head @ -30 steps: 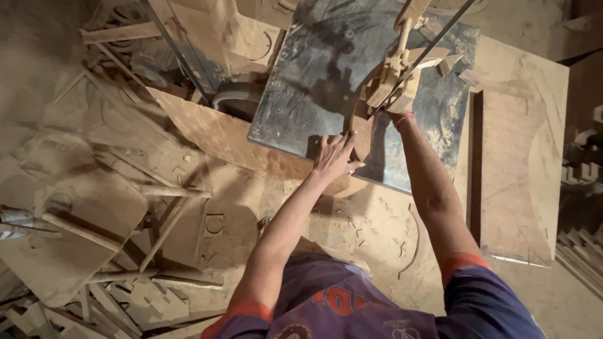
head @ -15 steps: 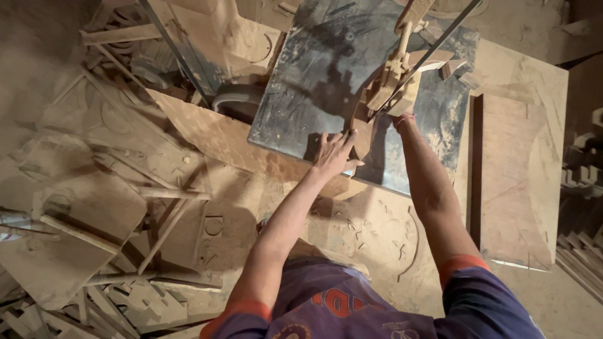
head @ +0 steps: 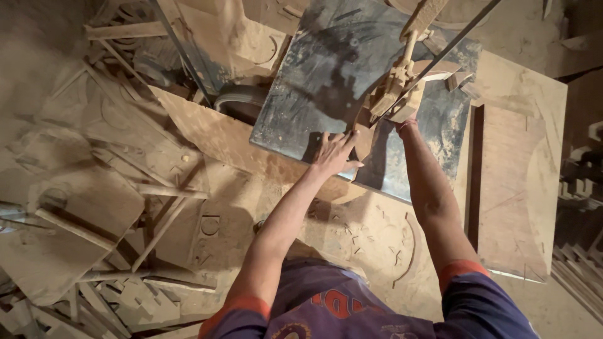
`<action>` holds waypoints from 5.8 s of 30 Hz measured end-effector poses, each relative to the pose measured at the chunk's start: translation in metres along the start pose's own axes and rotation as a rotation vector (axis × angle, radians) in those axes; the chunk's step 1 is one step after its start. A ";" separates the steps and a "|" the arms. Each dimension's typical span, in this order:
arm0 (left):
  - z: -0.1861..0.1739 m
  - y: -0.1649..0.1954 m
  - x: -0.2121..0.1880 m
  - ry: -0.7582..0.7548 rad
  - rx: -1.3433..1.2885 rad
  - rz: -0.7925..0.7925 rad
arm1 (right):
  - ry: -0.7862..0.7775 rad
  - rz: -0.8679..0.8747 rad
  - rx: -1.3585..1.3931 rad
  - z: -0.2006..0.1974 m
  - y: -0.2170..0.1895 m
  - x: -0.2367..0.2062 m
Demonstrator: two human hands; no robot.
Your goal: The person cuts curved shapes from plywood sheets on a bandsaw, guiding each board by hand through the blade along a marked line. They reposition and turn the boards to follow the curves, set cut pieces aside, and bring new boards to the saw to continue cutting.
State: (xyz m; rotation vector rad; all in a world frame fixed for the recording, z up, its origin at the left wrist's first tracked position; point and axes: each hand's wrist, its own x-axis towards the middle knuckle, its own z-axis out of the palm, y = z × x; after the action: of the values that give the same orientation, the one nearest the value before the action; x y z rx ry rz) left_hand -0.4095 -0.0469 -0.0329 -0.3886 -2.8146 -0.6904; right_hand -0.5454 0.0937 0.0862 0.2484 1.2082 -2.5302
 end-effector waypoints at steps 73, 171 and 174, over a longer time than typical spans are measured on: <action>-0.066 -0.020 0.047 -0.169 0.092 0.072 | -0.121 -0.001 0.154 -0.004 -0.007 0.034; -0.079 -0.090 -0.013 0.493 0.250 -0.511 | 0.176 -0.135 -1.232 -0.223 0.017 -0.234; -0.070 -0.068 -0.049 0.491 0.280 -0.617 | 0.263 -0.009 -0.998 -0.228 0.004 -0.278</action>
State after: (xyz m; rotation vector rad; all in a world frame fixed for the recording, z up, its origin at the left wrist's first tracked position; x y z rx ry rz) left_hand -0.3740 -0.1481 -0.0137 0.6358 -2.4732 -0.3993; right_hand -0.2805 0.3286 0.0218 0.3145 2.3657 -1.6277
